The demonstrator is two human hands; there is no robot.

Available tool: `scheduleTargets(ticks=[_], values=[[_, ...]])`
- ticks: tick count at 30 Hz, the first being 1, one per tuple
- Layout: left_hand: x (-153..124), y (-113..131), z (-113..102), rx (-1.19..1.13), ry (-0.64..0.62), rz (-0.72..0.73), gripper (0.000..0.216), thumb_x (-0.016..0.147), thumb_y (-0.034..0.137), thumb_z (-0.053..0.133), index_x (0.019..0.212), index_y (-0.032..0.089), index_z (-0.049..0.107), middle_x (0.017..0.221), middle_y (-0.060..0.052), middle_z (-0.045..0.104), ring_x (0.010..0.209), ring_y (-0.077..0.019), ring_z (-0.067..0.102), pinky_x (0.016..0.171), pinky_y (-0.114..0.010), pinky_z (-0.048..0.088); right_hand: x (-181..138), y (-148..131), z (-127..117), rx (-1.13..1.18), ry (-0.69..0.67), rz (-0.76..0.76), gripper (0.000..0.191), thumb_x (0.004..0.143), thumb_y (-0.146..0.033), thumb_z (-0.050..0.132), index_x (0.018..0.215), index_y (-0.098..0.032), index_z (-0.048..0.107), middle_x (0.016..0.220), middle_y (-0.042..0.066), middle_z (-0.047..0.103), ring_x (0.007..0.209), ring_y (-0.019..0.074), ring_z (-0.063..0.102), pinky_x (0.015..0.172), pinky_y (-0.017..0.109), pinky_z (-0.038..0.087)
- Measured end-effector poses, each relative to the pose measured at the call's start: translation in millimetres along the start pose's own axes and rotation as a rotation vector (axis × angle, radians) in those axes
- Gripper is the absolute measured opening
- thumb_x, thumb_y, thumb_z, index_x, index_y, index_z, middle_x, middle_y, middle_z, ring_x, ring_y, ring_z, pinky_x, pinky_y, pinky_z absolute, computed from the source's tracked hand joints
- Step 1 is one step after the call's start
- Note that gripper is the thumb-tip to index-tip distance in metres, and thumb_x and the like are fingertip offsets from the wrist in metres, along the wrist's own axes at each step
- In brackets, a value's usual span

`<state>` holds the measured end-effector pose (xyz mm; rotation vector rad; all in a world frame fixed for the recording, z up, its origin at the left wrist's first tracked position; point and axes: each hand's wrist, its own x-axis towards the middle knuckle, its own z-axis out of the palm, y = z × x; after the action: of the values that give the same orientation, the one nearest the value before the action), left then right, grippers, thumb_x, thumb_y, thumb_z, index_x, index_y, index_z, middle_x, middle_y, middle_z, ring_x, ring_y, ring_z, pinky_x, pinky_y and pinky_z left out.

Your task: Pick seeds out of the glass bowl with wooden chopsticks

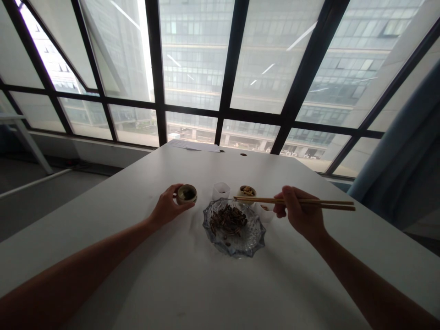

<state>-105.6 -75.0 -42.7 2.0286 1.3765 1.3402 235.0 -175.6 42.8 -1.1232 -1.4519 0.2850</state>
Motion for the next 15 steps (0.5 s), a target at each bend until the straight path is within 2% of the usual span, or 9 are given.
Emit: scheduleTargets(ticks=[3, 6, 10, 13, 15], values=[[0, 0, 0, -0.021, -0.038, -0.075, 0.073, 0.065, 0.062, 0.077, 0.119, 0.017, 0.058, 0.111, -0.012, 0.072, 0.096, -0.0276, 0.070, 0.085, -0.043, 0.060, 5, 1, -2, 0.048, 0.052, 0.057, 0.053, 0.085, -0.067, 0.062, 0.064, -0.019, 0.065, 0.043, 0.002, 0.061, 0.032, 0.0137, 0.054, 0.031, 0.024, 0.044], [0, -3, 0, -0.020, -0.067, -0.127, 0.074, 0.064, 0.064, 0.077, 0.118, 0.016, 0.058, 0.110, -0.013, 0.072, 0.098, -0.0280, 0.071, 0.086, -0.042, 0.059, 8, 1, -5, 0.060, 0.054, 0.083, 0.053, 0.084, -0.068, 0.063, 0.063, -0.018, 0.065, 0.044, 0.003, 0.061, 0.033, 0.0138, 0.054, 0.031, 0.024, 0.045], [5, -2, -8, 0.056, -0.106, -0.180, 0.084, 0.066, 0.068, 0.073, 0.126, 0.013, 0.052, 0.121, -0.018, 0.067, 0.111, -0.0321, 0.066, 0.095, -0.047, 0.054, 11, 3, -8, 0.068, 0.051, 0.105, 0.056, 0.082, -0.071, 0.063, 0.063, -0.018, 0.065, 0.043, 0.003, 0.060, 0.032, 0.0135, 0.054, 0.031, 0.023, 0.044], [17, 12, -12, 0.199, -0.065, -0.079, 0.087, 0.069, 0.071, 0.067, 0.132, 0.014, 0.050, 0.135, -0.021, 0.060, 0.125, -0.0367, 0.057, 0.103, -0.053, 0.047, 11, 5, -9, 0.056, 0.013, 0.068, 0.055, 0.084, -0.069, 0.061, 0.065, -0.018, 0.065, 0.044, 0.002, 0.061, 0.034, 0.0131, 0.055, 0.032, 0.023, 0.045], [28, 27, -5, 0.284, -0.085, 0.036, 0.081, 0.072, 0.071, 0.065, 0.131, 0.017, 0.052, 0.134, -0.018, 0.061, 0.128, -0.0372, 0.055, 0.107, -0.054, 0.043, 10, 3, -12, 0.024, -0.040, 0.032, 0.054, 0.087, -0.068, 0.058, 0.066, -0.018, 0.066, 0.045, 0.002, 0.062, 0.035, 0.0131, 0.056, 0.034, 0.022, 0.045]])
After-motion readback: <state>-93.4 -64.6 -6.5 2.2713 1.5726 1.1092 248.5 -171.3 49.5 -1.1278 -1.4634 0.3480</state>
